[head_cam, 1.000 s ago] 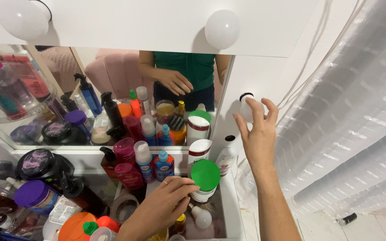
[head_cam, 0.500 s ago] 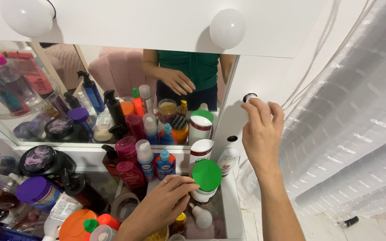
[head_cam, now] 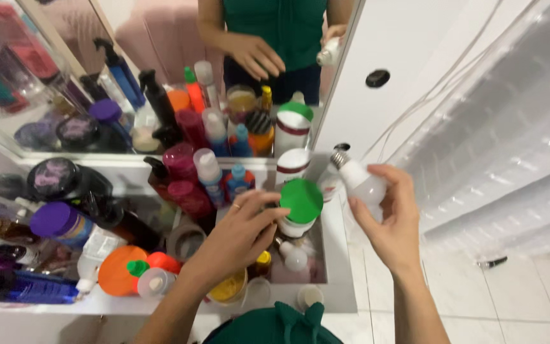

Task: The person installs light bulbs into the sockets of a vanity mirror. They pick up bulbs from the counter, screw them into the fixtures, and adjust them to ensure they are seated correctly.

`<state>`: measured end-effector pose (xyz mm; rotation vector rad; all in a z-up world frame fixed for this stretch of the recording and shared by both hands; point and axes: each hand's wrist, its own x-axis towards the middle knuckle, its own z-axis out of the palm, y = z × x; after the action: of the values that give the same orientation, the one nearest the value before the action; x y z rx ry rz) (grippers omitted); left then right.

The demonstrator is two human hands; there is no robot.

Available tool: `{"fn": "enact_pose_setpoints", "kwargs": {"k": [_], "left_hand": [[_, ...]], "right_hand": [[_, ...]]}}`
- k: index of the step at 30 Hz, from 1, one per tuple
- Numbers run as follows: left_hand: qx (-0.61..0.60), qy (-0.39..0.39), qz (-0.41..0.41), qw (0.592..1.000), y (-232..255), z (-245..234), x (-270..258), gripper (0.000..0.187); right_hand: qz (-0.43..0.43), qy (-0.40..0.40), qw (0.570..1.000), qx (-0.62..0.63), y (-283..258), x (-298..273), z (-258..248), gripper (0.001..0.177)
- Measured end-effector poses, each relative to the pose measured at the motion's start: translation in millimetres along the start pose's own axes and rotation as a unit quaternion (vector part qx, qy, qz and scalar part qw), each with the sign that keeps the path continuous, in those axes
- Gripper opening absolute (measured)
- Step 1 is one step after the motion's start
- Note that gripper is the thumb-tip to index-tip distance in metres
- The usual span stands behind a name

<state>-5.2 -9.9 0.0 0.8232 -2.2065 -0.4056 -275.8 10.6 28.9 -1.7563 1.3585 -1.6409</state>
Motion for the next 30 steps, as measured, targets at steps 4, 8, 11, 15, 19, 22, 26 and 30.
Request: {"fn": "enact_pose_setpoints", "kwargs": {"k": [4,8,11,15,19,22,26,30], "left_hand": [[0.019,0.000,0.000,1.000,5.4,1.8,1.3,0.035],[0.015,-0.020,-0.012,1.000,6.6,7.4,-3.4,0.036],[0.001,-0.027,-0.034,0.999,11.5,10.3,-11.9,0.036],[0.013,-0.031,-0.048,0.998,14.2,9.3,-17.2,0.036],[0.029,-0.006,-0.044,0.999,15.3,8.2,-22.0,0.032],[0.044,0.005,-0.046,0.998,16.8,6.6,-25.2,0.032],[0.039,0.016,-0.051,0.998,16.7,3.8,-30.2,0.033],[0.041,0.011,-0.053,0.998,14.3,3.0,-33.9,0.034]], "right_hand": [[0.153,-0.079,0.982,0.073,26.8,-40.9,-4.8,0.053],[0.261,-0.166,0.949,0.058,46.7,-75.3,-3.9,0.050],[0.273,-0.194,0.942,0.003,56.3,-95.8,9.8,0.046],[0.304,-0.255,0.917,-0.050,58.6,-105.2,23.8,0.047],[0.289,-0.288,0.904,-0.127,60.4,-106.6,42.0,0.050],[0.232,-0.298,0.911,-0.166,65.5,-109.8,48.7,0.047],[0.153,-0.284,0.931,-0.172,78.9,-118.4,59.4,0.044],[0.136,-0.269,0.928,-0.220,90.6,-125.0,75.7,0.044]]}}
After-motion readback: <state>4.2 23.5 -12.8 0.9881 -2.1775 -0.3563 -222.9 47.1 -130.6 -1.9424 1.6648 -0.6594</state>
